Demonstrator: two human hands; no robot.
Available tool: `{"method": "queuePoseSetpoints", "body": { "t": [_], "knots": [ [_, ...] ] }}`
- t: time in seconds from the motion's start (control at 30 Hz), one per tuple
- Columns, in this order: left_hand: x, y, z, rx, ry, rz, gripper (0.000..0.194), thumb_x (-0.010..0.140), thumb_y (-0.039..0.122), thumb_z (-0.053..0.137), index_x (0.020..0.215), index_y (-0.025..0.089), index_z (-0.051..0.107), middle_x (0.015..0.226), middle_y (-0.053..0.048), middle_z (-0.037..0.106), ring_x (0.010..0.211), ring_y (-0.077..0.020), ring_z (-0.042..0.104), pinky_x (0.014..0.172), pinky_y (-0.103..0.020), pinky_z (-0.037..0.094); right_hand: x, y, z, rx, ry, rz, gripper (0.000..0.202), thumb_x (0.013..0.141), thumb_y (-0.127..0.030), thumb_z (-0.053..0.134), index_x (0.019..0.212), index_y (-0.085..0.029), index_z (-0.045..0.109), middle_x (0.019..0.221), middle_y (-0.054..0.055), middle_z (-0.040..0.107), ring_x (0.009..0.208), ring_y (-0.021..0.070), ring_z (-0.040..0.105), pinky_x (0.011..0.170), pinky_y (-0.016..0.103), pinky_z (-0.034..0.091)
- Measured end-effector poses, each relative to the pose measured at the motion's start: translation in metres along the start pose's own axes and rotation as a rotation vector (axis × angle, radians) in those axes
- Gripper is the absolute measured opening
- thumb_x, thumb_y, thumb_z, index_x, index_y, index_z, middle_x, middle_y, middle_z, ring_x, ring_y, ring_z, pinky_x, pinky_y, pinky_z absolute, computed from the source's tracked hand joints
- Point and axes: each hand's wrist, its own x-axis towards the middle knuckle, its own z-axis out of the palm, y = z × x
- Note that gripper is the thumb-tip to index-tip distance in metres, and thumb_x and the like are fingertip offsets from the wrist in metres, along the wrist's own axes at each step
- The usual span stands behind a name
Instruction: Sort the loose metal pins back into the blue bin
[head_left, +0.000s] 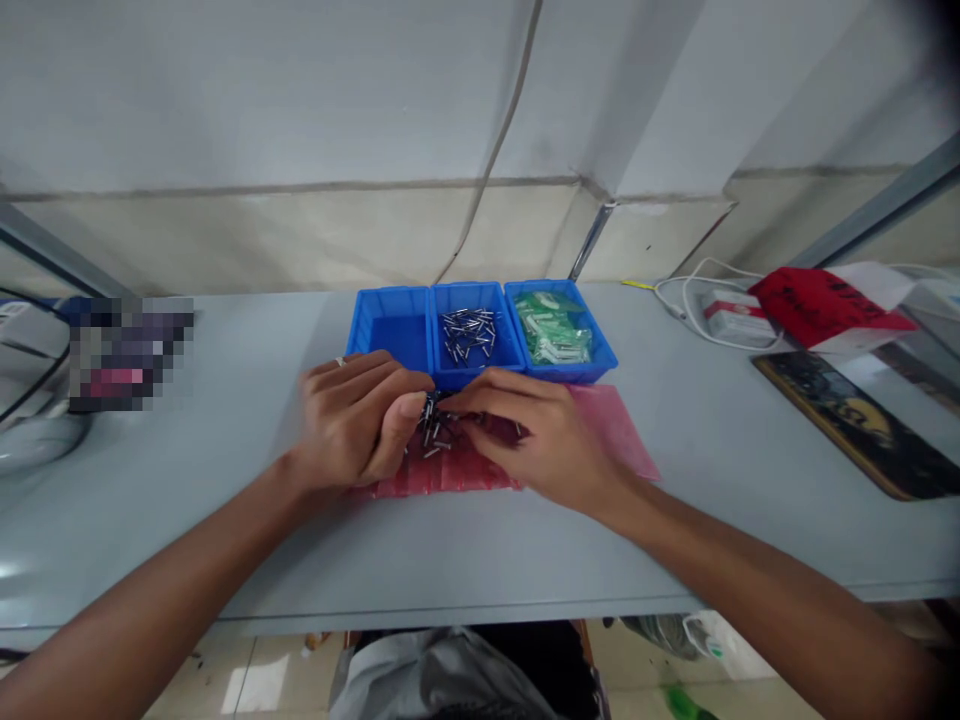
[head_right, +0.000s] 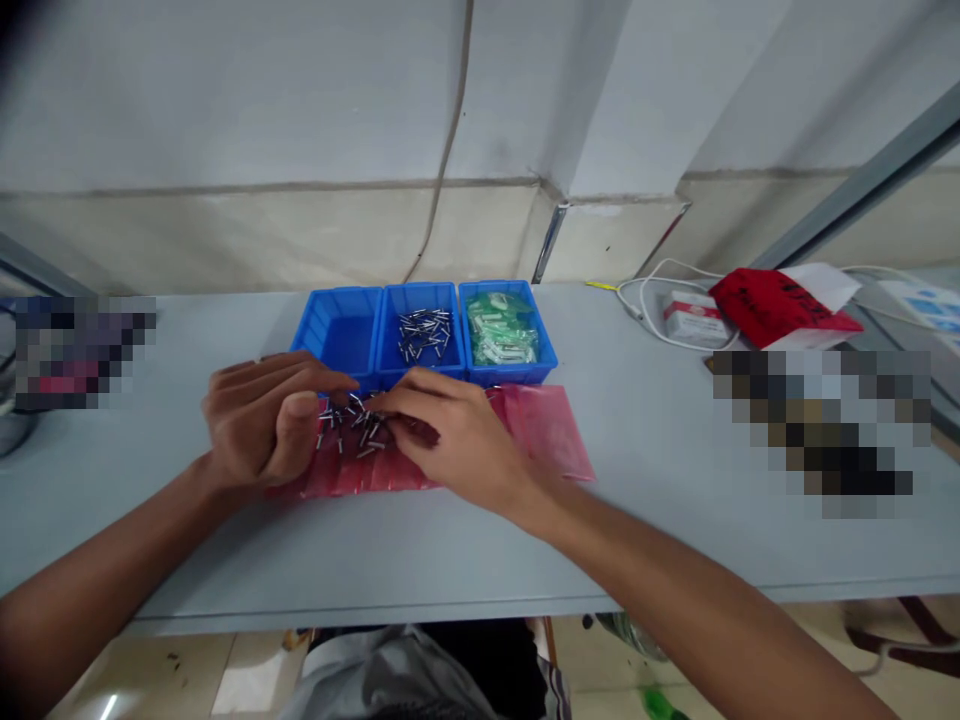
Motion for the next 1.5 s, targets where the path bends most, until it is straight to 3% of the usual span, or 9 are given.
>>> {"method": "queuePoseSetpoints", "body": {
  "t": [0.1,0.23,0.67,0.83,0.97,1.1,1.27,1.37,1.5],
  "knots": [
    [0.005,0.003,-0.002,0.055,-0.032,0.029,0.013,0.099,0.019,0.056,0.100,0.016,0.068,0.077,-0.001,0.073,0.066,-0.0131,0.068,0.060,-0.026,0.047,0.004,-0.003,-0.012,0.023,0.082,0.059,0.028,0.092,-0.005,0.064,0.113,-0.019,0.076,0.099,0.004,0.075,0.087,0.0146,0.071,0.080,0.031,0.060],
    [0.006,0.005,-0.002,0.115,-0.104,0.141,0.030,0.097,0.032,0.068,0.121,0.015,0.064,0.094,-0.004,0.078,0.080,-0.0151,0.074,0.065,-0.025,0.051,0.005,-0.007,-0.026,0.036,0.122,0.153,0.033,0.091,-0.009,0.070,0.119,-0.025,0.076,0.096,0.000,0.079,0.083,0.0141,0.072,0.080,0.032,0.061],
    [0.006,0.009,0.001,0.071,-0.072,0.081,0.004,0.095,0.014,0.063,0.094,0.018,0.063,0.078,-0.001,0.074,0.064,-0.0135,0.068,0.058,-0.027,0.048,0.004,-0.014,-0.033,0.156,0.156,0.107,0.014,0.093,-0.015,0.070,0.096,-0.026,0.078,0.094,-0.001,0.080,0.085,0.0160,0.075,0.078,0.032,0.064],
    [0.005,0.010,0.004,0.015,-0.050,0.026,0.007,0.099,0.025,0.063,0.104,0.020,0.063,0.081,-0.001,0.075,0.064,-0.0131,0.069,0.059,-0.027,0.052,0.004,-0.019,-0.034,0.175,0.202,0.187,0.011,0.091,-0.018,0.073,0.092,-0.027,0.079,0.090,-0.002,0.081,0.080,0.0161,0.075,0.074,0.032,0.065],
    [0.006,0.010,0.002,0.005,-0.071,0.079,0.009,0.102,0.025,0.058,0.094,0.020,0.062,0.071,0.001,0.071,0.057,-0.0119,0.065,0.055,-0.027,0.047,0.003,-0.020,-0.032,0.213,0.191,0.194,0.009,0.090,-0.018,0.075,0.091,-0.026,0.079,0.089,-0.002,0.080,0.078,0.0151,0.075,0.072,0.030,0.064],
    [0.005,0.008,-0.001,0.034,-0.079,0.073,0.023,0.103,0.037,0.056,0.111,0.017,0.063,0.087,-0.004,0.077,0.074,-0.0157,0.074,0.063,-0.028,0.052,0.002,-0.016,-0.030,0.208,0.220,0.235,0.008,0.089,-0.020,0.077,0.093,-0.027,0.079,0.090,0.000,0.080,0.081,0.0164,0.074,0.074,0.034,0.064],
    [0.004,0.004,-0.003,0.151,-0.021,0.003,0.021,0.097,0.027,0.063,0.115,0.017,0.064,0.097,-0.005,0.078,0.084,-0.0197,0.076,0.069,-0.031,0.055,0.003,-0.002,-0.036,0.214,0.307,0.392,0.015,0.092,-0.022,0.073,0.105,-0.025,0.080,0.100,0.003,0.081,0.083,0.0185,0.076,0.064,0.031,0.062],
    [0.003,0.002,-0.003,0.215,-0.037,-0.017,0.015,0.095,0.022,0.062,0.109,0.020,0.065,0.093,-0.003,0.078,0.079,-0.0189,0.074,0.064,-0.031,0.053,0.003,0.001,-0.039,0.182,0.255,0.309,0.028,0.098,-0.019,0.063,0.122,-0.029,0.075,0.113,0.003,0.080,0.088,0.0182,0.077,0.065,0.032,0.062],
    [0.003,0.001,-0.002,0.227,-0.059,0.007,0.012,0.093,0.019,0.062,0.104,0.019,0.065,0.092,-0.002,0.077,0.075,-0.0177,0.073,0.061,-0.029,0.050,-0.002,-0.004,-0.028,-0.150,-0.060,-0.074,0.025,0.097,-0.014,0.064,0.117,-0.022,0.076,0.103,0.004,0.080,0.090,0.0188,0.074,0.083,0.037,0.063]
  ]
}}
